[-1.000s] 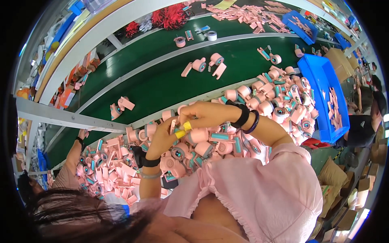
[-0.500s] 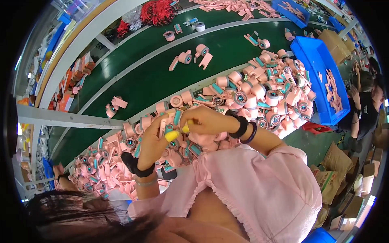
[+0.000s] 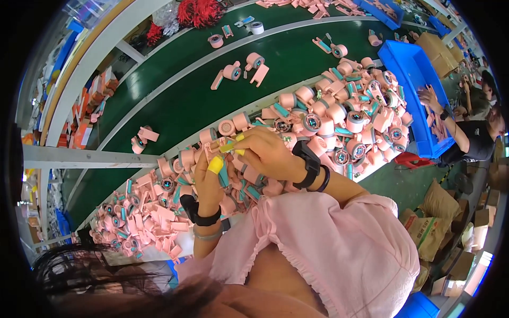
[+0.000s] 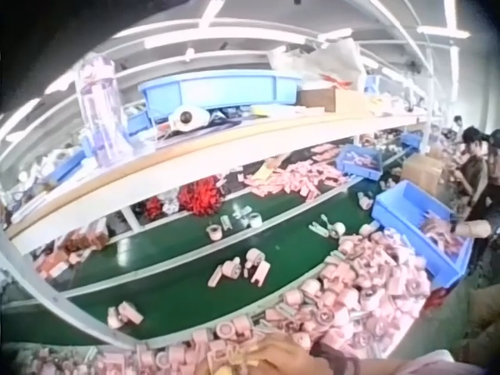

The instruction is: Assembling small pink plastic components by attaching yellow parts on a factory production line.

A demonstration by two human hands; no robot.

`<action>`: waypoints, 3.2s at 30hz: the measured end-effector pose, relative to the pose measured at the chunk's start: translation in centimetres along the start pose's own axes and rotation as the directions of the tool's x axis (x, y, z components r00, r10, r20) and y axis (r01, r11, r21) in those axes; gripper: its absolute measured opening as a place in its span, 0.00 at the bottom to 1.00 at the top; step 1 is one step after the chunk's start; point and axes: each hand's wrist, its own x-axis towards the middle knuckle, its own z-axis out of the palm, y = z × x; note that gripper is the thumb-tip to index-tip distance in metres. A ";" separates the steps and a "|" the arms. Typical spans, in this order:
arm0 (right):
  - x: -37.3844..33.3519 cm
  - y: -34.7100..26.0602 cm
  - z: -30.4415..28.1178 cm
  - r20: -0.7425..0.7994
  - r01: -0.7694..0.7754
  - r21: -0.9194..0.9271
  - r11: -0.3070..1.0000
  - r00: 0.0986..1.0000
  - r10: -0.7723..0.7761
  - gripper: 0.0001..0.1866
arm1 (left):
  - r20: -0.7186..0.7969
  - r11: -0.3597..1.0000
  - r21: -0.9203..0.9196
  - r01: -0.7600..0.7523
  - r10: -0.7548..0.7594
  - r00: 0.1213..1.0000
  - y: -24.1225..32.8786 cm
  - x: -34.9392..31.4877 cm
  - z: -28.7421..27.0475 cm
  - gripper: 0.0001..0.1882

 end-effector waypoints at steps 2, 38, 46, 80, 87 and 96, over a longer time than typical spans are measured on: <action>-0.5 0.3 0.2 0.013 -0.007 0.035 0.999 1.000 0.007 0.13 | 0.013 1.000 -0.011 -0.010 0.011 1.000 -0.2 0.0 0.1 0.17; 0.2 -0.1 -0.9 0.070 0.067 -0.096 0.993 0.996 -0.060 0.18 | 0.081 0.982 0.182 -0.052 0.038 0.996 -0.3 -0.6 1.4 0.19; 0.4 -0.1 -1.1 0.123 0.082 -0.140 0.987 0.990 -0.065 0.16 | 0.002 0.955 0.285 -0.080 0.083 0.997 -0.5 -0.6 1.9 0.12; 3.5 13.7 0.3 0.515 -0.268 -0.123 0.955 0.806 0.293 0.10 | -0.178 0.869 0.494 -0.020 0.123 0.976 -1.8 11.0 -15.5 0.18; 6.2 22.0 7.9 0.583 -0.195 -0.261 0.946 0.749 0.315 0.10 | -0.262 0.272 0.954 0.127 0.545 0.797 -6.0 14.9 -28.2 0.13; 11.0 29.2 18.7 0.409 0.150 -0.497 0.855 0.909 0.078 0.14 | -0.073 0.301 0.952 -0.051 0.387 0.919 -7.1 14.2 -22.2 0.18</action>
